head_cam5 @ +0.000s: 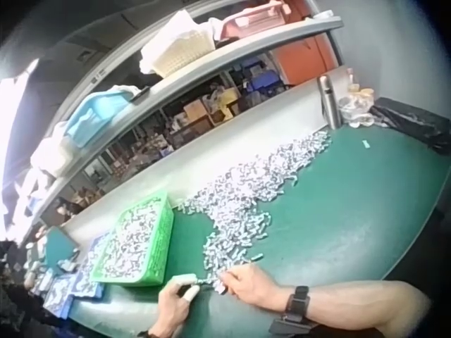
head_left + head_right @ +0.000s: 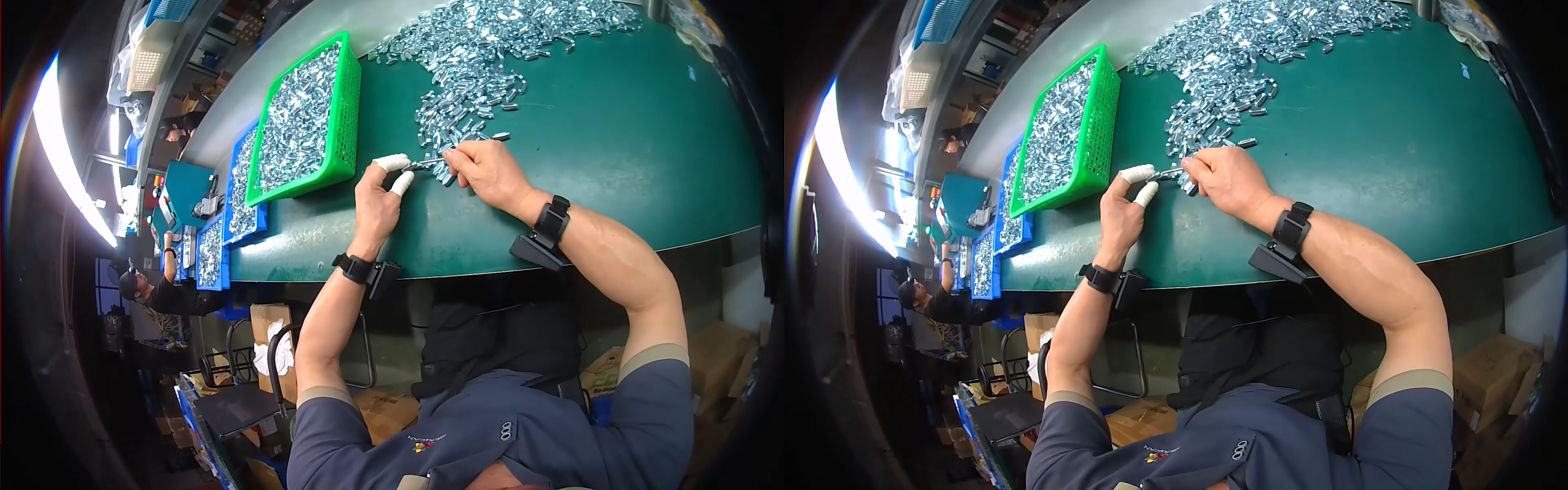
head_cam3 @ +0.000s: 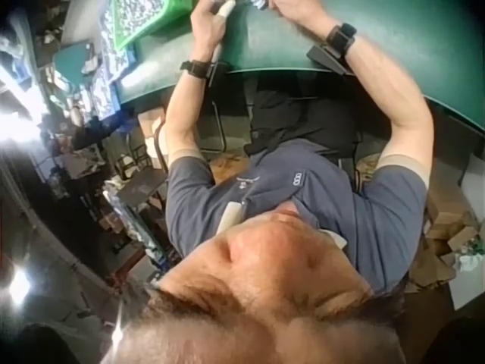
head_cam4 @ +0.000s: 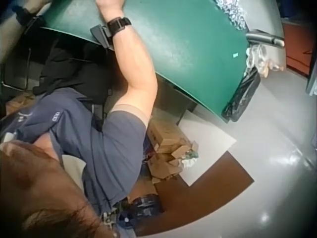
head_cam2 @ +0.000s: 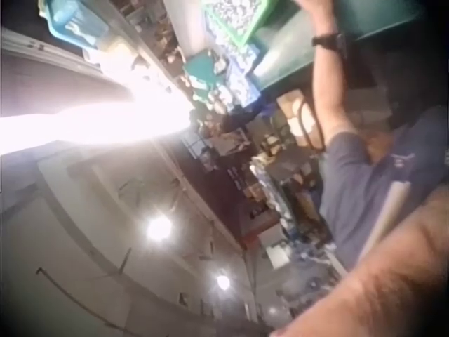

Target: Manually picking small white components from a pile and placing them into a green bin at a workstation.

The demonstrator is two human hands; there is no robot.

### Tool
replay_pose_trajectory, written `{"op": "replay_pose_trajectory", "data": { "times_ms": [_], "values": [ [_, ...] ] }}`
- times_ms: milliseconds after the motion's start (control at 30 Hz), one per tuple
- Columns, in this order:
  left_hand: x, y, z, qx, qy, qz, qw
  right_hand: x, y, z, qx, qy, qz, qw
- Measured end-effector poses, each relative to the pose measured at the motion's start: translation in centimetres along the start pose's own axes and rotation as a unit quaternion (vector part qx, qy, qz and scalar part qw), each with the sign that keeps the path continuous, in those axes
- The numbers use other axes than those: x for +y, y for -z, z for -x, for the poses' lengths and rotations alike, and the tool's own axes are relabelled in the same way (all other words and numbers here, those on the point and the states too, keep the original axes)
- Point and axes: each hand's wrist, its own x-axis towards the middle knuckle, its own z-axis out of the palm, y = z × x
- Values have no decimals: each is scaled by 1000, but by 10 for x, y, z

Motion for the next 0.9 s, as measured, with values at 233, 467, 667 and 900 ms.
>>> {"op": "replay_pose_trajectory", "data": {
  "times_ms": [233,467,667,900],
  "values": [
    [22,-7,7,-20,-16,58,998,2,-1,1,-45,15,-5,999],
    [39,-6,11,-41,-66,17,997,1,0,2,-100,-24,-24,994],
    [48,-14,10,-19,-42,20,999,0,-3,4,-65,-25,-58,996],
    [58,12,9,-21,-113,-69,991,1,-8,4,-86,-11,-85,993]
  ]
}}
